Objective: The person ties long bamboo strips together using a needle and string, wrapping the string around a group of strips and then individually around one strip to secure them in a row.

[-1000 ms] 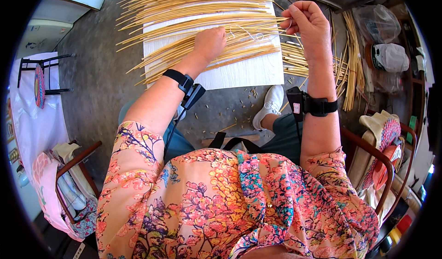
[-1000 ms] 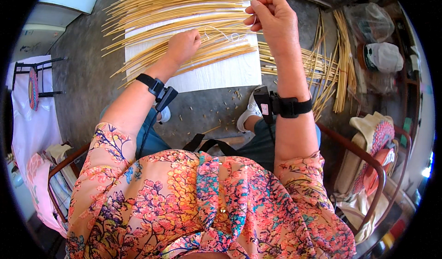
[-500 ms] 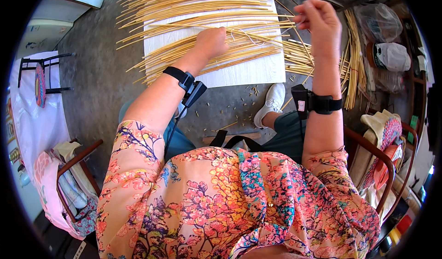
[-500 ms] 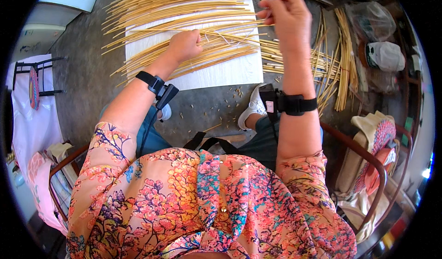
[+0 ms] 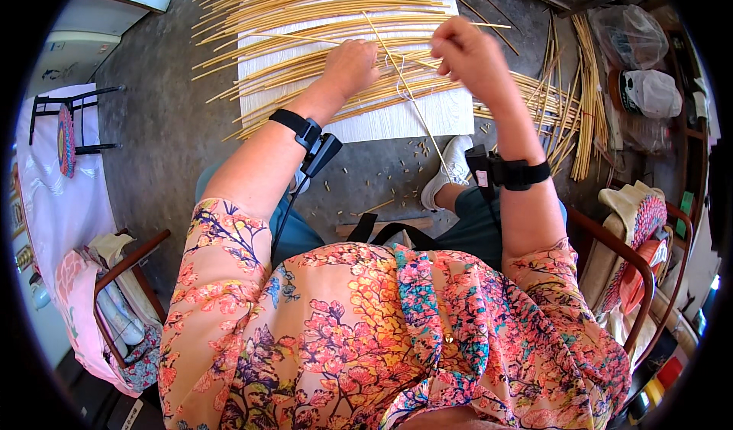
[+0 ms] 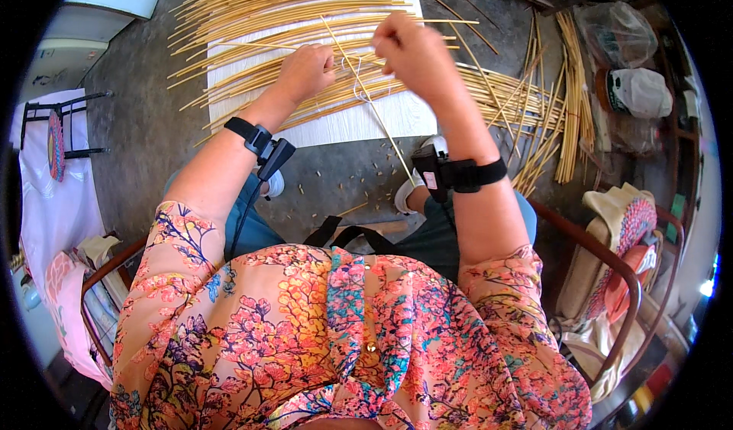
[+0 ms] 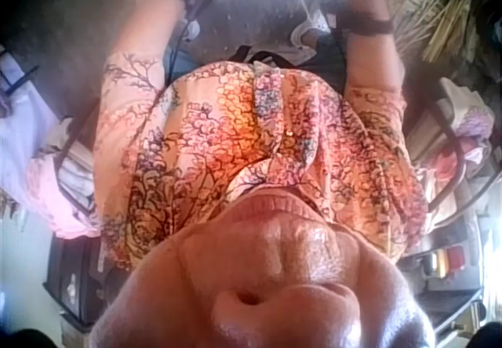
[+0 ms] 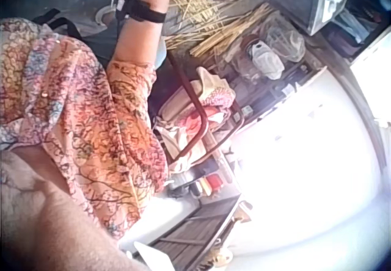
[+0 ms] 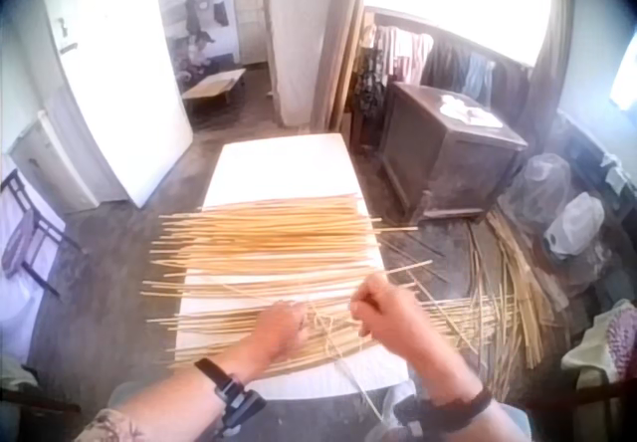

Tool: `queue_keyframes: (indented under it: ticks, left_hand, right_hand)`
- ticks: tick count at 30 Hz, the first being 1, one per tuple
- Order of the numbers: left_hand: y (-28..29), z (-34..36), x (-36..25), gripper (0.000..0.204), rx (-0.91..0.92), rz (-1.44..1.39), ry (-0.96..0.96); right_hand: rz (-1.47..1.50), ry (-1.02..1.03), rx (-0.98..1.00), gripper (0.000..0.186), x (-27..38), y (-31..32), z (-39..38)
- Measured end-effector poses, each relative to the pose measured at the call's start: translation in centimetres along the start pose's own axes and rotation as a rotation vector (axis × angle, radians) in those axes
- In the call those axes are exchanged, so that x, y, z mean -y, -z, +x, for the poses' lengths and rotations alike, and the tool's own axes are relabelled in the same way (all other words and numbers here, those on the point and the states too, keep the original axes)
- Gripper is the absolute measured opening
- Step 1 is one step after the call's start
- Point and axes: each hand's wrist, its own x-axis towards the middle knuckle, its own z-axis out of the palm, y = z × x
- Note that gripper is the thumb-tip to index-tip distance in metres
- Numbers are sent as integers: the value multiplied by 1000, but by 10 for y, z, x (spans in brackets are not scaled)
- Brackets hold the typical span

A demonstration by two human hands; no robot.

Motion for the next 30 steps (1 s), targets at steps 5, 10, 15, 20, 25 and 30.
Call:
queue_keyframes:
  ticks: [5,10,15,20,25,30]
  left_hand:
    - [2,-1,-3,8,8,0,42]
    - [3,0,-2,7,31,-4,39]
    - [1,0,-1,5,33,7,33]
    - [1,-2,0,6,14,-3,8]
    - [5,-2,-1,8,67,-10,35]
    - [8,0,-2,12,97,-5,27]
  right_hand:
    - [-604,108,30,17,-48,-48,-1]
    - [-868,378,-170,16,-59,-74,-11]
    - [-947,311,-170,9,-80,-84,-1]
    - [-931,405,-236,5,-91,-79,12]
    - [-873,288,-223,6,-85,-73,17]
    - [-757,262,-188,9,-88,-61,19]
